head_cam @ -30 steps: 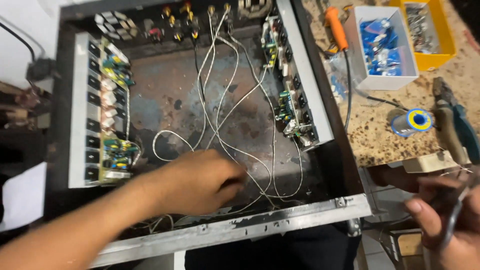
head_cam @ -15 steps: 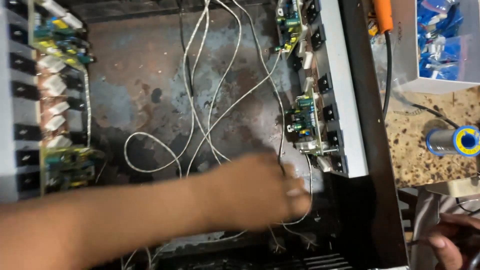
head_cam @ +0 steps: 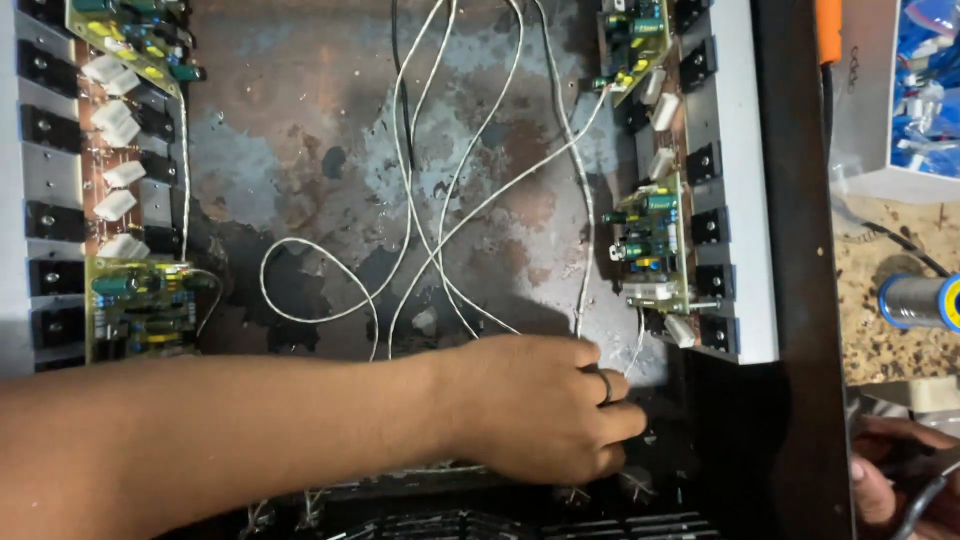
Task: The person is repairing an electronic amplifier by stripping wire ends, twisting the strands, and soldering them onto the circuit board.
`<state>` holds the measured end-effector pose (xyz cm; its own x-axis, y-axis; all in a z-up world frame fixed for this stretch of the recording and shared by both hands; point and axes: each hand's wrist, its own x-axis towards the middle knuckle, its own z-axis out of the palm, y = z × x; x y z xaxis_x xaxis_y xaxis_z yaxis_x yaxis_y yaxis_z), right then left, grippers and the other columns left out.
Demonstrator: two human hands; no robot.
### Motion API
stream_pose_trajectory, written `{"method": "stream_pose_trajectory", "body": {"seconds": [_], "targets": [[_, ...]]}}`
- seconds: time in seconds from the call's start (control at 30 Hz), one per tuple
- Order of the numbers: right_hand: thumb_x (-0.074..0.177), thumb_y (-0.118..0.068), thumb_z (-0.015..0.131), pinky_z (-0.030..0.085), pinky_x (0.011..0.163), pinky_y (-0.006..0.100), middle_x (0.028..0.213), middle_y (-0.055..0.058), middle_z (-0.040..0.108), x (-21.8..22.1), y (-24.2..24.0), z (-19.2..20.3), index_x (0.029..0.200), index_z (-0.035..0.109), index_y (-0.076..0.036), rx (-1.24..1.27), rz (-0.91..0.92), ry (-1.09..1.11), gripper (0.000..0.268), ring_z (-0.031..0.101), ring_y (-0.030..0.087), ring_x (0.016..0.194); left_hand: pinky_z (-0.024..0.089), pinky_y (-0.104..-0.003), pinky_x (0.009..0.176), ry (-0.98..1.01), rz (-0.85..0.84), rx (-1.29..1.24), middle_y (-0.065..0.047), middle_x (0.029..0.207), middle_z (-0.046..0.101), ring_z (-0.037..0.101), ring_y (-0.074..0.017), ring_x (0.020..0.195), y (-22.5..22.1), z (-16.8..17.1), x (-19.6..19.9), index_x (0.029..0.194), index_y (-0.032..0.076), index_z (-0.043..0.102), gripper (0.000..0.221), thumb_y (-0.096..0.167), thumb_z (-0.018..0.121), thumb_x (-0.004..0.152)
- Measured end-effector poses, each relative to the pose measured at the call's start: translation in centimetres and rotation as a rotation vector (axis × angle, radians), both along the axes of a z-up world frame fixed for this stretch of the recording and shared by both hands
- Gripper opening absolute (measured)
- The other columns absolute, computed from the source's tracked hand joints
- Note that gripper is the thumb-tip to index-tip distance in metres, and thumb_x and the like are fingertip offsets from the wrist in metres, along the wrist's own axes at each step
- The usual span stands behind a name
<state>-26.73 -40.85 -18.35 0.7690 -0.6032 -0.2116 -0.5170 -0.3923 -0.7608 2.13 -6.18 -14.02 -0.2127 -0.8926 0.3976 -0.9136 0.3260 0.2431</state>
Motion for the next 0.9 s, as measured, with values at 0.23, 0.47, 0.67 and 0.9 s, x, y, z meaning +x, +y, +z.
{"method": "stream_pose_trajectory", "body": {"seconds": [0.23,0.47,0.67,0.9], "targets": [[0.103,-0.026,0.068,0.041,0.086,0.014,0.098,0.008,0.058,3.1,7.7,3.0,0.134,0.060,0.000,-0.141,-0.120,-0.278,0.041,0.056,0.010,0.086,0.055,-0.051,0.048,0.160,0.008,0.229,-0.013,0.100,0.058,0.066,-0.0348,0.085,-0.3,3.2,3.6,0.112,0.009,0.051,0.019,-0.001,0.053,0.096],[0.099,-0.015,0.065,0.037,0.066,0.021,0.084,0.013,0.060,3.5,8.5,6.2,0.131,0.057,0.005,-0.174,-0.036,-0.206,0.038,0.053,0.016,0.064,0.037,-0.026,0.042,0.943,0.478,0.538,0.002,0.067,0.052,0.044,-0.0101,0.049,0.3,7.5,4.3,0.104,0.016,0.051,0.011,0.022,0.042,0.107],[0.096,-0.012,0.068,0.044,0.090,0.024,0.090,0.018,0.060,3.5,8.4,7.1,0.129,0.058,0.012,-0.240,0.029,-0.303,0.042,0.060,0.020,0.083,0.053,-0.037,0.053,0.476,0.798,0.527,-0.007,0.084,0.064,0.061,-0.0222,0.063,3.5,8.4,7.6,0.118,0.023,0.061,0.018,0.029,0.046,0.107],[0.079,-0.023,0.072,0.048,0.095,0.025,0.081,0.010,0.065,5.4,10.0,10.9,0.117,0.065,0.007,-0.316,0.163,-0.342,0.049,0.063,0.017,0.088,0.044,-0.020,0.042,0.740,0.456,-0.272,-0.010,0.081,0.061,0.075,-0.0166,0.058,4.9,13.6,4.9,0.097,0.000,0.056,0.018,0.006,0.043,0.108]]}}
